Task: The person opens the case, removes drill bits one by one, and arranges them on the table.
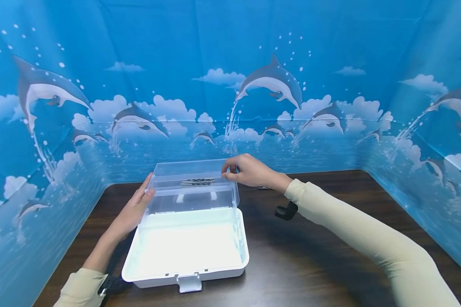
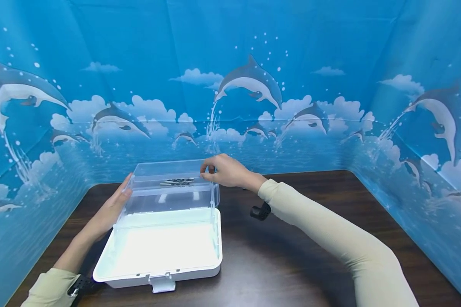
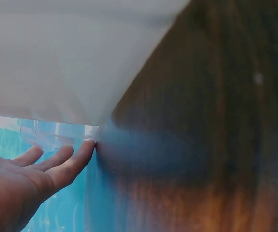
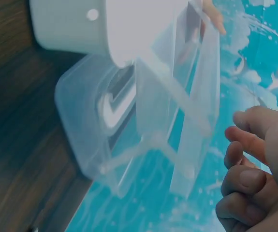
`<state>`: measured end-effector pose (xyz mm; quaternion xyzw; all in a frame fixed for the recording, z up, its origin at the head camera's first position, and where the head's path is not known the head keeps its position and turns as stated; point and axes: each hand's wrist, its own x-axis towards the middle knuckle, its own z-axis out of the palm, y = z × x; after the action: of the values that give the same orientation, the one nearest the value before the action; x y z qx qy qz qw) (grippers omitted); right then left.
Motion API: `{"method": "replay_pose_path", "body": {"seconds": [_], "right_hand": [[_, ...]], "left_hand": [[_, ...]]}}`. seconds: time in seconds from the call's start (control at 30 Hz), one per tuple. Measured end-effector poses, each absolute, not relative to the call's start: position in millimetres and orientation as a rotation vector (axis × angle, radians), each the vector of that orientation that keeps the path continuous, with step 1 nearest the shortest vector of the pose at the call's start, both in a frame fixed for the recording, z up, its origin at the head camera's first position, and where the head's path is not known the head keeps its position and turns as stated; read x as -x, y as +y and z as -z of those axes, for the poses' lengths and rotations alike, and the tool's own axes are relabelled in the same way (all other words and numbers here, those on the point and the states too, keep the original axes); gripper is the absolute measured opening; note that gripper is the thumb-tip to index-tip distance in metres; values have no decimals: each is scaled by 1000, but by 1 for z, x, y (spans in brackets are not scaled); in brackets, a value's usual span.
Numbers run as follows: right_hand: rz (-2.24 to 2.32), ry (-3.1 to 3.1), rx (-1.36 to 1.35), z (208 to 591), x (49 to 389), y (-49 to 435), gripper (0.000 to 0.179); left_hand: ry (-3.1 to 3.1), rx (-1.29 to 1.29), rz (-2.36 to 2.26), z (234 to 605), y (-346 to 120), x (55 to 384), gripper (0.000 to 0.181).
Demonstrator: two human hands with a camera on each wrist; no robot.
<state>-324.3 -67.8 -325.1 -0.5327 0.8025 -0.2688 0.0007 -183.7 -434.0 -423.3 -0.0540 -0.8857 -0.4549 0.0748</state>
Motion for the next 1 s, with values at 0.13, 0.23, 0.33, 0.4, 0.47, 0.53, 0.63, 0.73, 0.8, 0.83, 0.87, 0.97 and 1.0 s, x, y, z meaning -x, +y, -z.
{"method": "replay_pose_path", "body": {"seconds": [0.13,0.23,0.33,0.4,0.47,0.53,0.63,0.73,0.8,0.83,0.87,0.97,1.0], "right_hand": [[754,2463,1681,327,324,-85,19],[695,2423,1708,325,326,-95,16],[647,2396,1717,322,328,-104,12],[613,2390,1702,321,329,-108,10],[585,2387,1678,320,330,-111,10],[567,2390,1660,320,330,-112,10],[576,2387,1639,322,330,-112,10],[596,2382,1620,323,330,-112,10],[606,2381,1612,324,331,-112,10],[611,2380,1606,324,331,-112,10],[618,2378,1601,325,331,-112,10],[647,2363,1595,324,332,-113,10],[657,2356,1592,324,333,-113,10]], "left_hand": [[-2669,156,1350,424,-433,186,64],[-2671,146,1340,422,-434,186,66],[-2666,137,1346,420,-434,185,66],[-2661,136,1361,420,-434,184,65],[-2658,140,1379,420,-434,183,65],[-2658,146,1388,422,-434,183,64],[-2657,148,1388,424,-433,183,64],[-2655,150,1389,425,-433,184,65],[-2657,149,1388,426,-433,185,65],[-2658,149,1386,426,-434,185,65],[-2658,149,1383,426,-434,185,65],[-2656,151,1376,425,-434,185,65],[-2655,153,1375,425,-435,185,65]]}}
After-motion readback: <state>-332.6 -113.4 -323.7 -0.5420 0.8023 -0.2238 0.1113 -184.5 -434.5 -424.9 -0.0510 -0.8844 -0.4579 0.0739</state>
